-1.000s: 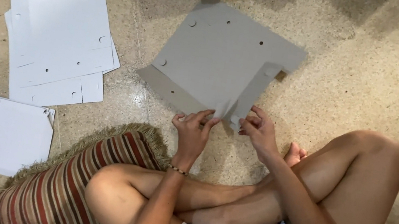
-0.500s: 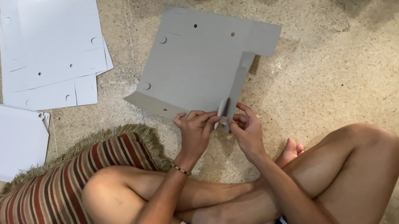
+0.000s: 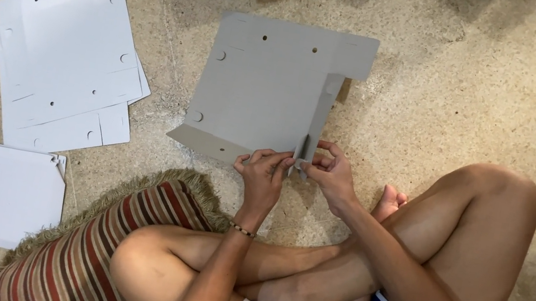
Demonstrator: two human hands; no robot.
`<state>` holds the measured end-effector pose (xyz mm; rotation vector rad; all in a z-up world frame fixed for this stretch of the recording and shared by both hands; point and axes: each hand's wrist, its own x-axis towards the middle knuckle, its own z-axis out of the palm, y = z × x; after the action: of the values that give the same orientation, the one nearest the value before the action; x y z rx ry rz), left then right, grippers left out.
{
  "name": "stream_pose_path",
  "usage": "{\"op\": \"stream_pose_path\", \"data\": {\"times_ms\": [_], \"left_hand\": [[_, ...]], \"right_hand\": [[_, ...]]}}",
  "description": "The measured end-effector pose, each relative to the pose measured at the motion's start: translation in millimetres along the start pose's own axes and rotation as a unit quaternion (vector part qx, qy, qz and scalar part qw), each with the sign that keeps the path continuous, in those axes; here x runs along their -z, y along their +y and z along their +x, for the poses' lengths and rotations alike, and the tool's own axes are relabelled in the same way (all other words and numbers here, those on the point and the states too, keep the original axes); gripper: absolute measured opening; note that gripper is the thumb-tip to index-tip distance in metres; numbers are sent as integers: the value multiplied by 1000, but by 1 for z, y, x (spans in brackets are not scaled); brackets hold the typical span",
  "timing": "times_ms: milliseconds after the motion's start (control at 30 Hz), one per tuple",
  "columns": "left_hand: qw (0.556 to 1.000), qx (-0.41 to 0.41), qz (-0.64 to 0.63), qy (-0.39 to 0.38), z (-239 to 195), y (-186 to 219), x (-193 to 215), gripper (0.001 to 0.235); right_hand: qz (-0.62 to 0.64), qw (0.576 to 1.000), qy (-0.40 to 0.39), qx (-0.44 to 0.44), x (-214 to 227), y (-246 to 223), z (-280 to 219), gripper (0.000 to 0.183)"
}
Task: The person sits on a cushion on the floor and assembles white cardboard boxes by folding the flaps and tucking the tabs into slots. They handle flat cardboard pieces, fold them into box shapes, and place the completed boxes into a stack.
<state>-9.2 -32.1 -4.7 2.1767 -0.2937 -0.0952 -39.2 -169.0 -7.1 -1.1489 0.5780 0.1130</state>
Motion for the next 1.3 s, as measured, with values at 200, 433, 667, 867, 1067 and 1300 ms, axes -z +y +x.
{"op": "stream_pose_path", "data": {"times_ms": [200, 433, 667, 867, 1067, 1300], "left_hand": [[1000, 9, -8, 3, 0, 1, 1, 20], [999, 10, -14, -29, 3, 14, 8, 18], [997, 25, 23, -73, 8, 4, 7, 26], [994, -24, 76, -80, 9, 8, 12, 21], [974, -15, 115, -195, 4, 22, 28, 30], [943, 0, 114, -312, -14, 35, 45, 27]], "right_hand": [[13, 1000, 5, -15, 2, 3, 2, 53], [-37, 999, 17, -3, 5, 8, 3, 47], [-28, 1000, 9, -9, -1, 4, 2, 45], [16, 1000, -14, -18, -7, -14, -10, 40], [17, 991, 130, -39, 6, -43, -1, 38], [45, 965, 253, -57, 21, -39, 11, 78]]}}
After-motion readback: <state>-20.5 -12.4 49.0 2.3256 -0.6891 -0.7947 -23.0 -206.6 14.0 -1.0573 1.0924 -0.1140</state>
